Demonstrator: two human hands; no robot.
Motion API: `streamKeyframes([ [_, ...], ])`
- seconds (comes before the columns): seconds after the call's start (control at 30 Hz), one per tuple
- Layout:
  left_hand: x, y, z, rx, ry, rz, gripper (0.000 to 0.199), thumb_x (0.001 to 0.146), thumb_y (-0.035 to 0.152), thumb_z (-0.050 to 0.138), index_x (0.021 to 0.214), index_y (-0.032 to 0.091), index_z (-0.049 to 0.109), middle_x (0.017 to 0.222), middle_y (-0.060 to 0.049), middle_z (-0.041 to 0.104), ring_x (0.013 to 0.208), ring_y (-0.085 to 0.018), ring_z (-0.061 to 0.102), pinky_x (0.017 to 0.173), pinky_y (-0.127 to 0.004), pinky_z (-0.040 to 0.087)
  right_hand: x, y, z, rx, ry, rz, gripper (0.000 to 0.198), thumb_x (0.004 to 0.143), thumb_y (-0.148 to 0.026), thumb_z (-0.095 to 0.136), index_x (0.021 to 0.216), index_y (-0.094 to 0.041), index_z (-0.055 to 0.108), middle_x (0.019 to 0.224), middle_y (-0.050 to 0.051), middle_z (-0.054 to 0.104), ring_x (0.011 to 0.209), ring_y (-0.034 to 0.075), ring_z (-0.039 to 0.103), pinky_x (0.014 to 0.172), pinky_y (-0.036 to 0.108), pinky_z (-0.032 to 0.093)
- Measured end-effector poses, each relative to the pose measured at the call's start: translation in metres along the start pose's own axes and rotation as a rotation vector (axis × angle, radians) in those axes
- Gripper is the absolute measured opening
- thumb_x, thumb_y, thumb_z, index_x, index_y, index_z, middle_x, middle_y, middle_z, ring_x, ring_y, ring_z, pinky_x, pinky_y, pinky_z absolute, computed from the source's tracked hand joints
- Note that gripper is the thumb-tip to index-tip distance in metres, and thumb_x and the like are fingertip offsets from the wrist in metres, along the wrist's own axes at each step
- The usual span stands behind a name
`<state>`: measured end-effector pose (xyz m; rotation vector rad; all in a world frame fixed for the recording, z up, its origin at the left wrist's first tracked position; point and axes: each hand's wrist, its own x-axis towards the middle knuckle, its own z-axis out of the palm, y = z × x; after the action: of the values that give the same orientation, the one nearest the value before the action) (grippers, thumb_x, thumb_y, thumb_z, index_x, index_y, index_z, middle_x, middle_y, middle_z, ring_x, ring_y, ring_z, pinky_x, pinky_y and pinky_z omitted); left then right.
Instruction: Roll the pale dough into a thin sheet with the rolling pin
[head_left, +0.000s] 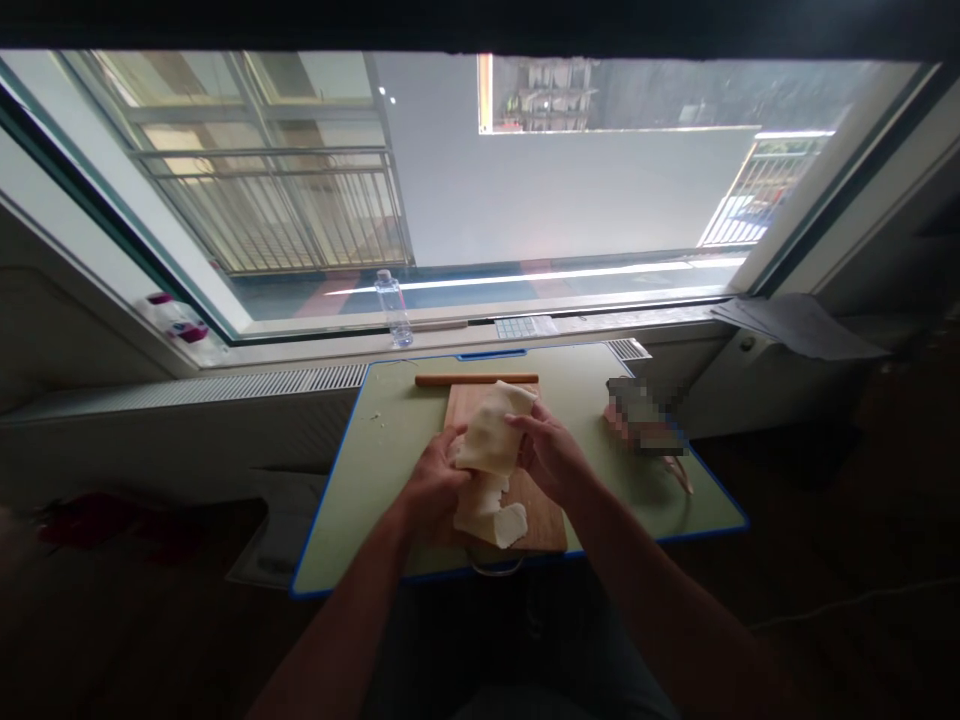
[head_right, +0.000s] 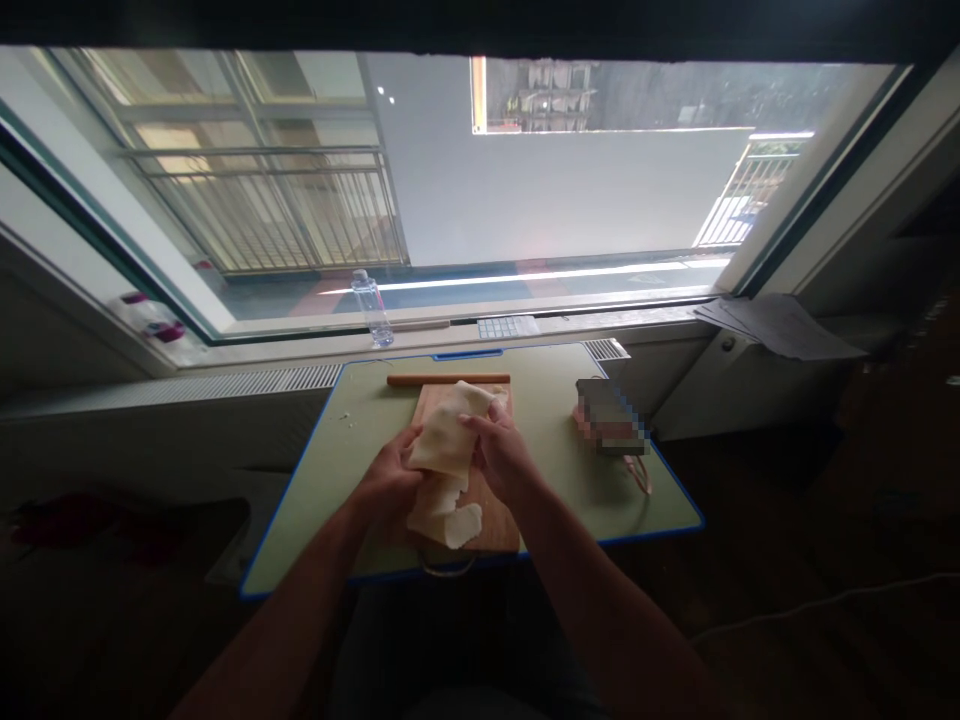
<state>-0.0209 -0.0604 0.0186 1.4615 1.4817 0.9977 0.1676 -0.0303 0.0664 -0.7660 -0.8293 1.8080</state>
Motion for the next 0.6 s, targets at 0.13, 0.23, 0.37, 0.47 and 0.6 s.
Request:
streamKeyframes([
  [0.13,-0.014,0.013,-0.018,-0.009,-0.207,0.054,0.063,0.058,0.033,0.093,0.118,0.020,0.079,0.125,-0.013,0.078,0.129,-0.040,0.066,0.115,-0.052,0.049,0.000,0.005,-0.008,-0.002,0.006,-0.039,0.045,0.071,-0.039,0.089,0.110,-0.025,0.069,0.102,0.001,0.077,0.095,0.022,0.073,0.082,0.033,0.060],
  [0.23,-0.027,0.016,-0.034,0.050,-0.262,0.069,0.056,0.062,0.042,0.094,0.115,0.023,0.083,0.137,-0.011,0.074,0.139,-0.038,0.059,0.122,-0.050,0.042,-0.008,0.010,-0.010,-0.015,0.001,-0.013,0.041,0.075,-0.046,0.086,0.104,-0.023,0.071,0.099,0.003,0.077,0.096,0.025,0.073,0.084,0.036,0.059],
  [0.37,-0.020,0.007,-0.032,-0.100,-0.119,-0.062,0.061,0.082,0.074,0.071,0.101,0.017,0.083,0.113,-0.014,0.080,0.112,-0.032,0.072,0.105,-0.043,0.053,-0.025,0.027,-0.012,-0.007,-0.027,0.104,0.043,0.071,-0.047,0.089,0.103,-0.021,0.075,0.096,0.004,0.079,0.092,0.026,0.073,0.083,0.037,0.058],
  [0.47,-0.004,0.008,-0.016,-0.127,-0.007,-0.075,0.064,0.083,0.080,0.065,0.081,0.018,0.079,0.090,-0.011,0.077,0.091,-0.026,0.070,0.089,-0.037,0.055,-0.034,0.040,-0.015,-0.055,-0.032,0.122,0.044,0.068,-0.049,0.092,0.097,-0.019,0.078,0.096,0.005,0.079,0.090,0.024,0.072,0.082,0.035,0.056],
  [0.6,-0.001,0.028,0.000,-0.143,-0.052,-0.084,0.046,0.071,0.061,0.081,0.077,0.016,0.077,0.081,-0.006,0.072,0.077,-0.020,0.063,0.073,-0.030,0.050,-0.045,0.044,-0.025,-0.276,-0.110,0.097,0.047,0.071,-0.059,0.089,0.092,-0.017,0.080,0.086,0.004,0.077,0.077,0.019,0.067,0.074,0.031,0.051],
])
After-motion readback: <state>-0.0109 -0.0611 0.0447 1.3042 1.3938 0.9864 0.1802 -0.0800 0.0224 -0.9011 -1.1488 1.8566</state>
